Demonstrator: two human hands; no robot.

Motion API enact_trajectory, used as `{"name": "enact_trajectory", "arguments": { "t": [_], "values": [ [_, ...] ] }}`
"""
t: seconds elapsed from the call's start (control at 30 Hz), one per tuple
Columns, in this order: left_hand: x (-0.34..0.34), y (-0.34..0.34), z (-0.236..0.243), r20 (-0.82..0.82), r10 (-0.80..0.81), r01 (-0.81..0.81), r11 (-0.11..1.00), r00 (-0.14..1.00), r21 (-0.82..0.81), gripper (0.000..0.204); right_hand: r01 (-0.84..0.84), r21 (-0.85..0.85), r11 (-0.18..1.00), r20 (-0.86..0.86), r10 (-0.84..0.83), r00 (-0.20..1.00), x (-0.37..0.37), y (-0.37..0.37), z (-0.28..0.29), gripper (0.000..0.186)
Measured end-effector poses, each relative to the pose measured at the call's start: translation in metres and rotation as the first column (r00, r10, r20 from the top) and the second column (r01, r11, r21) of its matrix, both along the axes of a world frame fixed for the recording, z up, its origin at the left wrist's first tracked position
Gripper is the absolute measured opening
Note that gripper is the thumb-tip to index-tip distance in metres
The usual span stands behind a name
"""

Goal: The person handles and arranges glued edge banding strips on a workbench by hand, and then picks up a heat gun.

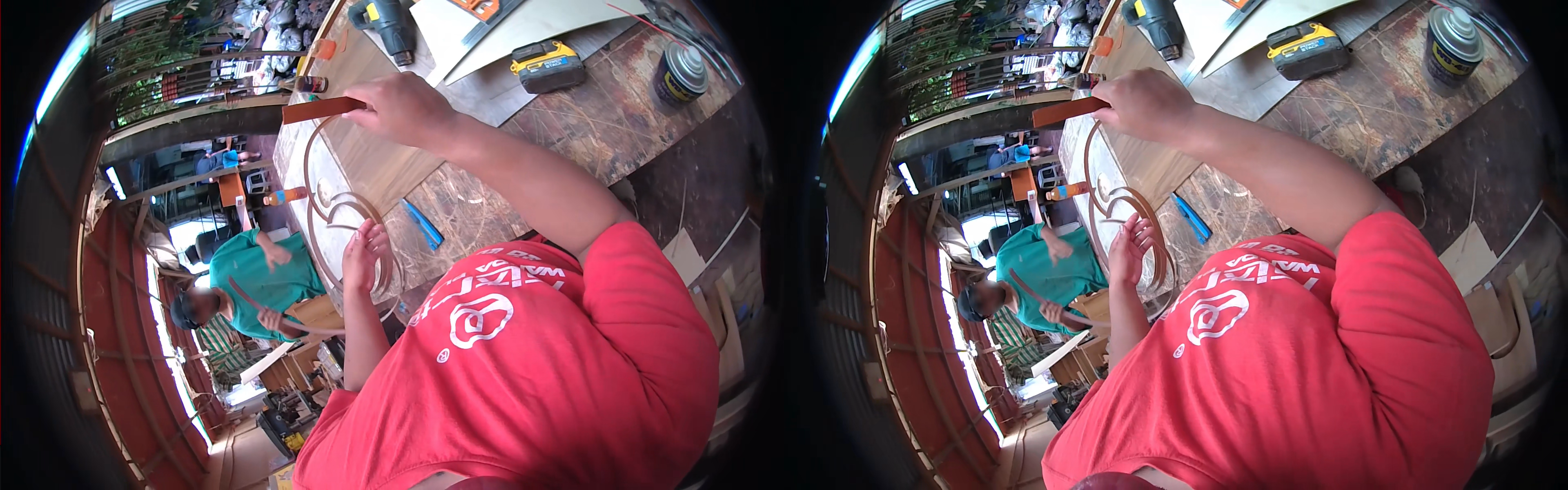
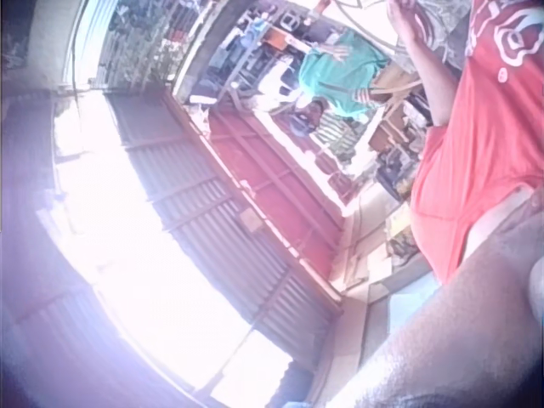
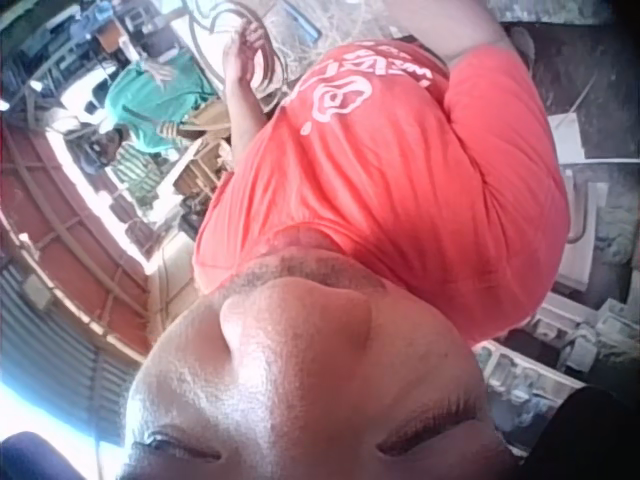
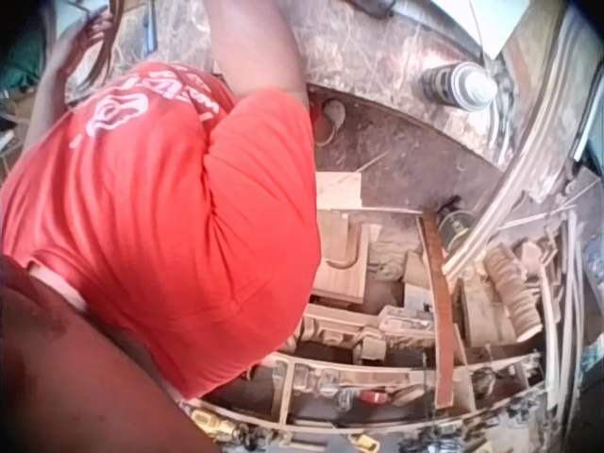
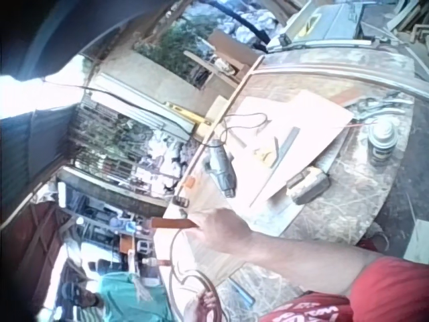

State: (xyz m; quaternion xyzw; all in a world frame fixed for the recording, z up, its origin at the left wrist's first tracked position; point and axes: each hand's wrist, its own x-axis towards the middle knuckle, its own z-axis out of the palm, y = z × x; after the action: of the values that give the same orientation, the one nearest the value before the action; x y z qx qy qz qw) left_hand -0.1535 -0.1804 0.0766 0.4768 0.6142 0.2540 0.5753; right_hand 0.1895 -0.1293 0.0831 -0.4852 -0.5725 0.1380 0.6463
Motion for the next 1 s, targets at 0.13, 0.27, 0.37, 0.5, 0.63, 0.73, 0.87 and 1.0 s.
{"name": "enact_trajectory", "arguments": {
  "t": [0.13,0.27,0.37,0.5,0.63,0.73,0.87,1.0],
  "values": [
    [-0.032,0.013,0.002,-0.006,0.043,-0.042,0.996,0.999,0.076,0.051,-0.044,0.008,0.999,0.007,0.044,0.999,-0.004,-0.002,0.007,0.022],
    [-0.078,0.043,0.011,-0.143,0.199,-0.167,0.964,0.970,0.206,0.048,-0.060,-0.111,0.992,-0.021,0.058,0.998,-0.002,-0.010,0.020,0.023],
    [-0.130,0.080,0.008,-0.105,0.345,-0.302,0.906,0.933,0.296,0.048,-0.037,-0.169,0.985,0.036,0.044,0.998,-0.005,-0.011,0.023,0.026],
    [-0.198,0.131,-0.003,-0.199,0.525,-0.392,0.794,0.828,0.465,0.045,-0.044,-0.220,0.975,0.162,0.081,0.983,-0.016,-0.017,0.040,0.027],
    [-0.237,0.193,-0.029,-0.242,0.623,-0.374,0.688,0.744,0.621,0.045,-0.007,-0.319,0.948,0.212,0.079,0.974,-0.019,-0.015,0.040,0.027],
    [-0.288,0.226,-0.064,-0.423,0.654,-0.341,0.718,0.626,0.606,0.053,-0.003,-0.419,0.908,0.246,0.117,0.962,-0.021,-0.006,0.033,0.026],
    [-0.307,0.248,-0.104,-0.691,0.531,-0.291,0.847,0.490,0.444,0.059,-0.025,-0.467,0.884,0.072,0.066,0.995,-0.018,-0.002,0.014,0.022],
    [-0.347,0.279,-0.150,-0.736,0.402,-0.232,0.916,0.546,0.328,0.056,0.007,-0.512,0.859,0.104,0.054,0.993,-0.014,-0.003,0.015,0.025]
  ]
}}
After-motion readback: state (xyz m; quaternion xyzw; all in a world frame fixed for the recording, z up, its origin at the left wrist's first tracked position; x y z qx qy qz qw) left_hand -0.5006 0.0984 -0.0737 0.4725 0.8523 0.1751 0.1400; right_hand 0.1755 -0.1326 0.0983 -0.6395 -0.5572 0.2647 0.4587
